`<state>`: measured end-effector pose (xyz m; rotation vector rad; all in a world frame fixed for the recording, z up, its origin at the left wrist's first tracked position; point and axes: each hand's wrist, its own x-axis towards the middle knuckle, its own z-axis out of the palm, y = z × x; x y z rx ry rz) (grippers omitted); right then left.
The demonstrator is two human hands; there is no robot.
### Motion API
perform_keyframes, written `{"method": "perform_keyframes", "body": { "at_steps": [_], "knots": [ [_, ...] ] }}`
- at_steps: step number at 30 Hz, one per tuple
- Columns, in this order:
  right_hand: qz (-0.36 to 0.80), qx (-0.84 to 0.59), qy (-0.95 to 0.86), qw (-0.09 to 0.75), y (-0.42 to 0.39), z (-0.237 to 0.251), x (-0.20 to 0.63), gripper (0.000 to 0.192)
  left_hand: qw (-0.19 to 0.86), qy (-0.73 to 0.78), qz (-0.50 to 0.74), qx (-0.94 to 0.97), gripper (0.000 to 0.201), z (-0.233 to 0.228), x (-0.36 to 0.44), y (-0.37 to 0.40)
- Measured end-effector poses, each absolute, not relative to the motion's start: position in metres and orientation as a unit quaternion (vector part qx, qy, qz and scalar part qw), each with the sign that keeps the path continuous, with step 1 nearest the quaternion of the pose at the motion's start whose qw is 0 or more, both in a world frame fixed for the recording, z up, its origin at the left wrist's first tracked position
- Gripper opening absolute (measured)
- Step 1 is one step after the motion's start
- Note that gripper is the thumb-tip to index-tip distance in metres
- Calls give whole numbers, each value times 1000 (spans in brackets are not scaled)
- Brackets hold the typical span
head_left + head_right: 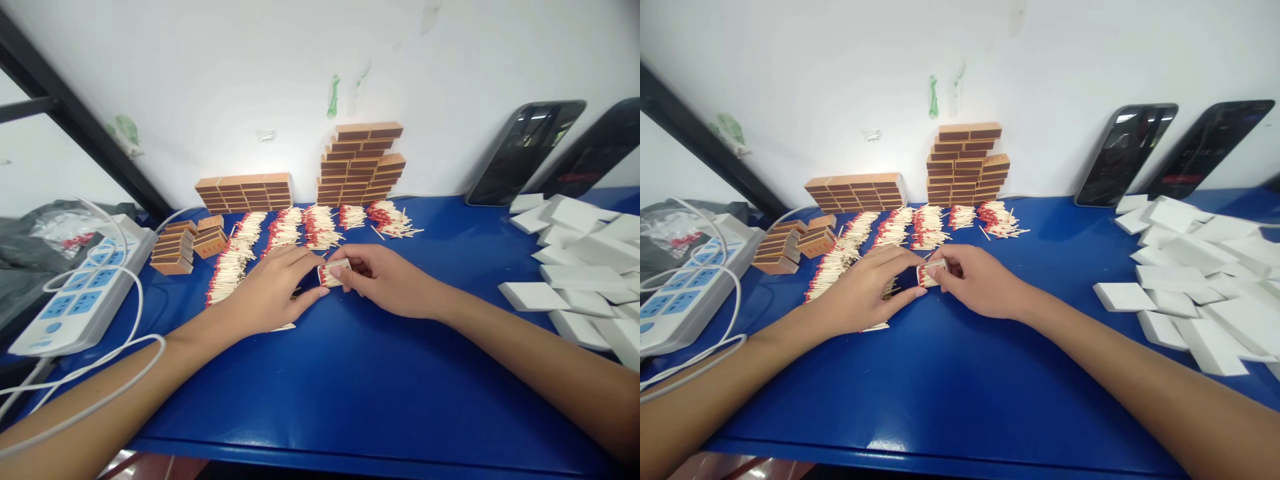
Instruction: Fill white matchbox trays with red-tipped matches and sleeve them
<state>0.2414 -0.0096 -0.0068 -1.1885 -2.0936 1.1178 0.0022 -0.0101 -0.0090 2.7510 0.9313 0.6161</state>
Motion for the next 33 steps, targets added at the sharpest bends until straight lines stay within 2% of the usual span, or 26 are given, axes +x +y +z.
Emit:
{"method": "perform_keyframes", "body": {
  "at_steps": [33],
  "knots": [
    [404,-440,-767,235,-11,-5,241,31,87,314,197,925,26,-7,3,-10]
  ]
}}
